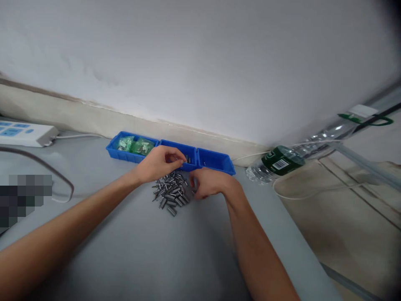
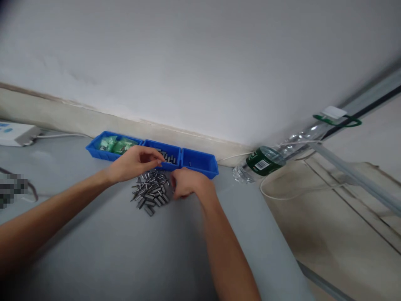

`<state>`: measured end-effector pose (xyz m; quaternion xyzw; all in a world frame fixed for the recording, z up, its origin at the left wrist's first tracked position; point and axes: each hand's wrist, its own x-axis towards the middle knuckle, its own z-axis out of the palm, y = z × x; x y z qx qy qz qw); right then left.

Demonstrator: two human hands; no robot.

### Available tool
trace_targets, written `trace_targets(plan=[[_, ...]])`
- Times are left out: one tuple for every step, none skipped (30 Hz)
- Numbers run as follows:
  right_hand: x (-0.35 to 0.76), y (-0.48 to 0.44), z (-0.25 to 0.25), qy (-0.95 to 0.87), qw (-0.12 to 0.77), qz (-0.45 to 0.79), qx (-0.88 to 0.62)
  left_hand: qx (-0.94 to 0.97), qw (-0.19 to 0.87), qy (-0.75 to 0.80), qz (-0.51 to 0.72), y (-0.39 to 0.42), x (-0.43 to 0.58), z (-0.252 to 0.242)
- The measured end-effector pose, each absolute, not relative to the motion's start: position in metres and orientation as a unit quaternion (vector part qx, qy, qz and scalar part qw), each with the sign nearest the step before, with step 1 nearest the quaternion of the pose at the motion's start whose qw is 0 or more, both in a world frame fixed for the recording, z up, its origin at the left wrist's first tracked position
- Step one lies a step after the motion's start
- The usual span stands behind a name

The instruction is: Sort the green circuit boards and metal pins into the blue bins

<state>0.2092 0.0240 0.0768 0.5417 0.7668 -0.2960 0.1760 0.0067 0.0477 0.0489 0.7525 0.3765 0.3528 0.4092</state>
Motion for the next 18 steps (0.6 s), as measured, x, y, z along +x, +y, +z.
trace_targets(plan=[[0.212, 0.025, 0.078, 0.777, 0.161, -0.296, 0.532, 0.756, 0.414, 0.374, 0.343, 0.047, 0.006, 0.05], [0.214, 0.025, 0.08, 0.786, 0.141, -0.299, 0.523, 0.759, 0.416, 0.373, 0.333, 0.047, 0.006, 0.05], [0.216, 0.025, 0.082, 0.794, 0.117, -0.304, 0.514, 0.762, 0.417, 0.373, 0.325, 0.046, 0.005, 0.051], [0.219, 0.025, 0.085, 0.8, 0.092, -0.31, 0.506, 0.766, 0.417, 0.372, 0.317, 0.046, 0.005, 0.052], [0.221, 0.024, 0.087, 0.803, 0.065, -0.319, 0.5, 0.77, 0.415, 0.373, 0.31, 0.046, 0.004, 0.053], [0.224, 0.024, 0.089, 0.802, 0.037, -0.332, 0.495, 0.772, 0.414, 0.373, 0.305, 0.046, 0.003, 0.053], [0.226, 0.023, 0.09, 0.799, 0.005, -0.348, 0.491, 0.774, 0.415, 0.371, 0.302, 0.046, 0.003, 0.053], [0.227, 0.023, 0.092, 0.793, -0.03, -0.366, 0.486, 0.775, 0.417, 0.368, 0.3, 0.046, 0.002, 0.053], [0.229, 0.023, 0.093, 0.785, -0.067, -0.387, 0.479, 0.775, 0.42, 0.365, 0.3, 0.046, 0.002, 0.052], [0.23, 0.023, 0.093, 0.775, -0.104, -0.407, 0.472, 0.774, 0.424, 0.362, 0.3, 0.046, 0.002, 0.052], [0.23, 0.023, 0.094, 0.765, -0.14, -0.424, 0.464, 0.773, 0.428, 0.36, 0.3, 0.047, 0.002, 0.052], [0.23, 0.023, 0.094, 0.757, -0.172, -0.436, 0.456, 0.771, 0.434, 0.358, 0.299, 0.047, 0.002, 0.051], [0.23, 0.023, 0.094, 0.751, -0.2, -0.442, 0.449, 0.768, 0.442, 0.356, 0.298, 0.046, 0.002, 0.052], [0.229, 0.023, 0.094, 0.747, -0.222, -0.442, 0.445, 0.762, 0.454, 0.354, 0.297, 0.046, 0.002, 0.052], [0.228, 0.023, 0.094, 0.744, -0.239, -0.44, 0.443, 0.753, 0.472, 0.35, 0.298, 0.045, 0.003, 0.053], [0.227, 0.023, 0.094, 0.741, -0.251, -0.438, 0.443, 0.741, 0.492, 0.345, 0.3, 0.045, 0.004, 0.053], [0.225, 0.023, 0.093, 0.738, -0.258, -0.438, 0.444, 0.726, 0.514, 0.341, 0.305, 0.044, 0.005, 0.053], [0.224, 0.023, 0.092, 0.734, -0.262, -0.441, 0.445, 0.709, 0.534, 0.338, 0.312, 0.043, 0.006, 0.054]])
